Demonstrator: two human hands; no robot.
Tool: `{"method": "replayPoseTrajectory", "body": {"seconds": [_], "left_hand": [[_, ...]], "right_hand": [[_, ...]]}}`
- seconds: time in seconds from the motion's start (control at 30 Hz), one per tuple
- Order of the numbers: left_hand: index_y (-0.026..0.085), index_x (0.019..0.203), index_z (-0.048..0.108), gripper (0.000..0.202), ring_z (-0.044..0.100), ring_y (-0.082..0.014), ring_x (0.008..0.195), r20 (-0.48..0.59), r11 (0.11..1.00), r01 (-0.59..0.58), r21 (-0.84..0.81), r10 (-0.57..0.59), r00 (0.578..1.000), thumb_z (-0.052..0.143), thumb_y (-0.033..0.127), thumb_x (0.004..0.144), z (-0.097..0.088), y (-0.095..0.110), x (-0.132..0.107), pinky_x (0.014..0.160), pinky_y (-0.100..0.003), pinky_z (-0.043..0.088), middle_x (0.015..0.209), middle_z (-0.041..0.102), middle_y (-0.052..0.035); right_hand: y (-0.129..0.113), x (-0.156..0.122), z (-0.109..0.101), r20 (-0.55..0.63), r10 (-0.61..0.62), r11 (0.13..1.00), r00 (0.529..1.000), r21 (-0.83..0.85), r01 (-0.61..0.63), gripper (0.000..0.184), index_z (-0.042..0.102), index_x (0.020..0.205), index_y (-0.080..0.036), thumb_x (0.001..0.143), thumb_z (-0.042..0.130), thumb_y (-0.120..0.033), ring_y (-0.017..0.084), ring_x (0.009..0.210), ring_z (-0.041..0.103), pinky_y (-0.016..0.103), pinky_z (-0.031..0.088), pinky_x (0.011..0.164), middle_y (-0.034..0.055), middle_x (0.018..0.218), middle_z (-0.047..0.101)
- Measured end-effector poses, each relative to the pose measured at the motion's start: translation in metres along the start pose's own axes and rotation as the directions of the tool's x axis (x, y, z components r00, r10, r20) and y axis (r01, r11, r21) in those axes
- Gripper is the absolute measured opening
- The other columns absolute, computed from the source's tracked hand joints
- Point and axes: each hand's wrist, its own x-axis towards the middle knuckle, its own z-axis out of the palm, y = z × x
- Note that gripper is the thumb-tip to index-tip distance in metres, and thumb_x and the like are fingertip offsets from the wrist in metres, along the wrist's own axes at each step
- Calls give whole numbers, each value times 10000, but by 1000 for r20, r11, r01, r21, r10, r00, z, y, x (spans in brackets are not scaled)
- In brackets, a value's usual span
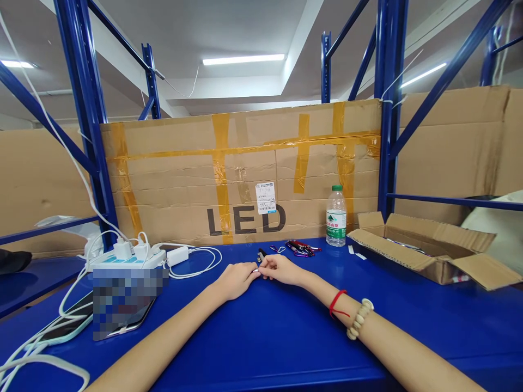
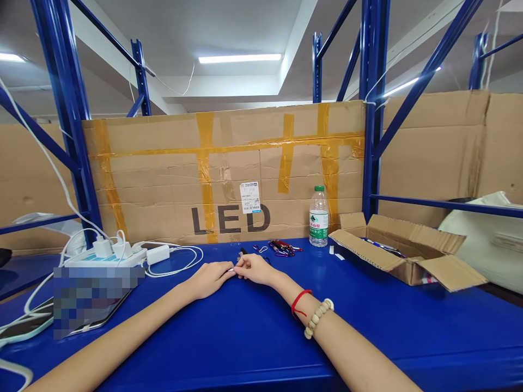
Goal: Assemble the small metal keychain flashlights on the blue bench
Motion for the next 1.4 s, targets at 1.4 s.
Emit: {"method": "replayPoseTrajectory", "body": {"seconds": [1.4], "left_hand": [[206, 887, 500, 325, 576, -212, 848, -10, 1000, 27, -10, -28, 1000, 220, 369, 890, 0, 1, -3, 640, -278, 422, 918, 610, -48]], "right_hand": [[22, 9, -3, 30, 21, 992, 999, 124, -24, 429, 622, 739, -122, 606, 574, -528, 75, 528, 431, 235, 372, 551, 10, 653, 560]]}}
